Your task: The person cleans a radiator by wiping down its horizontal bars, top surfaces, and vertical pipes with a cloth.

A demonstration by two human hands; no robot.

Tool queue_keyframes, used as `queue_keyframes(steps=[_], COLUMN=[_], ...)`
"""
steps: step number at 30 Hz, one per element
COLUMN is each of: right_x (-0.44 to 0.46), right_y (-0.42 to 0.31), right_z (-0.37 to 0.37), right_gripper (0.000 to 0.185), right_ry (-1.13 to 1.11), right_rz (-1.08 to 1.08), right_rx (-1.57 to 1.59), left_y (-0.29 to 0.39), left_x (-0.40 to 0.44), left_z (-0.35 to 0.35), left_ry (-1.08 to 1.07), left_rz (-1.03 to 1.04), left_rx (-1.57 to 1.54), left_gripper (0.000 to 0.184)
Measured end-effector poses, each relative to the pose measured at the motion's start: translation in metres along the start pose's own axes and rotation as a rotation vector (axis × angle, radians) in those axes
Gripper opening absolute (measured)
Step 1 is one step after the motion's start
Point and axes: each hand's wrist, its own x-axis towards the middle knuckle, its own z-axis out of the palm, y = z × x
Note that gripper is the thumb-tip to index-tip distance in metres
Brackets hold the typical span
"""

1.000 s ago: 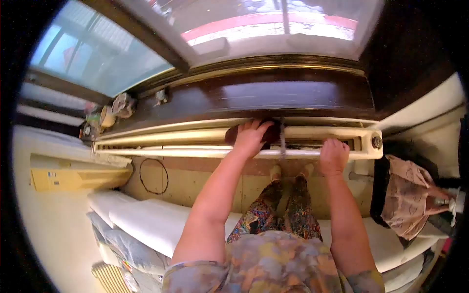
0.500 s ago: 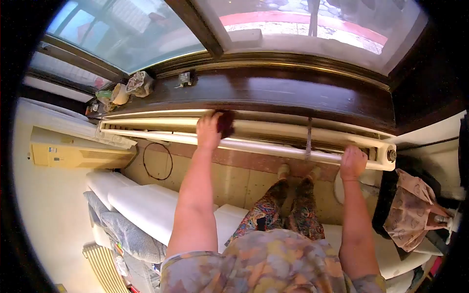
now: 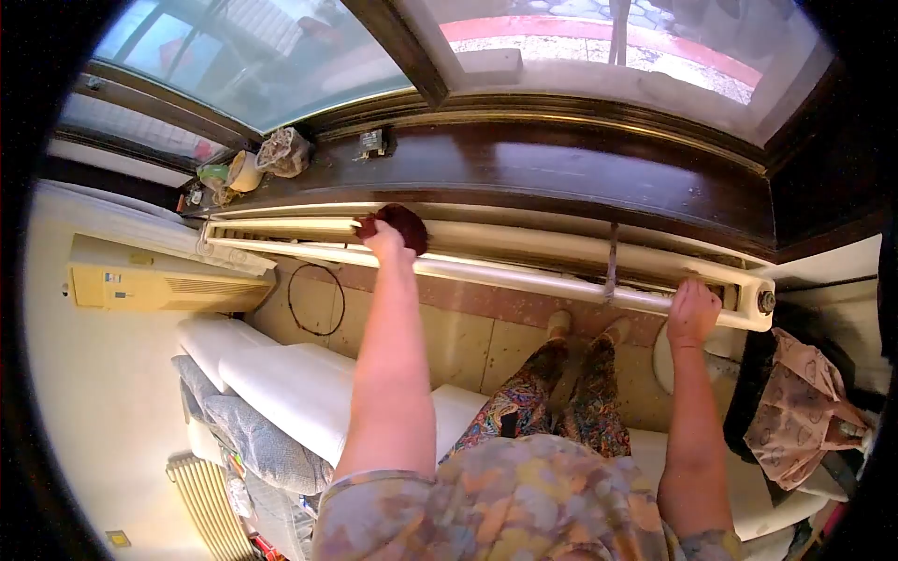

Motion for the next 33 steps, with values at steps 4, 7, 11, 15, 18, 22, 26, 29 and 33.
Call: queue_keyframes(steps=[4, 7, 11, 15, 18, 22, 26, 29, 33], right_x=[-0.001, -0.003, -0.001, 0.004, 0.004, 0.005, 0.0, 0.002, 0.0], right_y=[0.007, 0.001, 0.003, -0.005, -0.003, -0.003, 0.0, 0.002, 0.006], right_z=[0.005, 0.006, 0.01, -0.003, -0.001, -0.004, 0.002, 0.001, 0.001], right_gripper=[0.02, 0.015, 0.017, 0.022, 0.021, 0.02, 0.019, 0.018, 0.017], right_ry=[-0.099, 0.099, -0.044, -0.157, -0.118, -0.111, -0.016, -0.041, -0.046], right_rz=[0.018, -0.086, 0.015, 0.051, 0.044, -0.006, -0.065, -0.046, -0.041], right_rx=[-0.032, -0.04, -0.052, -0.047, -0.037, -0.076, -0.058, -0.094, -0.037], left_y=[-0.025, -0.049, -0.062, -0.063, -0.089, -0.131, -0.101, -0.084, -0.082], left_x=[-0.022, -0.031, -0.082, -0.168, -0.209, -0.245, -0.243, -0.236, -0.201], left_z=[0.022, 0.025, 0.038, 0.053, 0.077, 0.101, 0.091, 0.091, 0.08], left_ry=[0.03, -0.141, -0.31, -0.398, -0.404, -0.534, -0.559, -0.543, -0.732], left_rz=[-0.151, -0.049, -0.118, -0.343, -0.502, -0.662, -0.826, -0.969, -1.023], left_rx=[-0.213, -0.285, -0.339, -0.257, -0.245, -0.327, -0.392, -0.417, -0.486], left_gripper=[0.036, 0.032, 0.034, 0.032, 0.03, 0.04, 0.042, 0.035, 0.042])
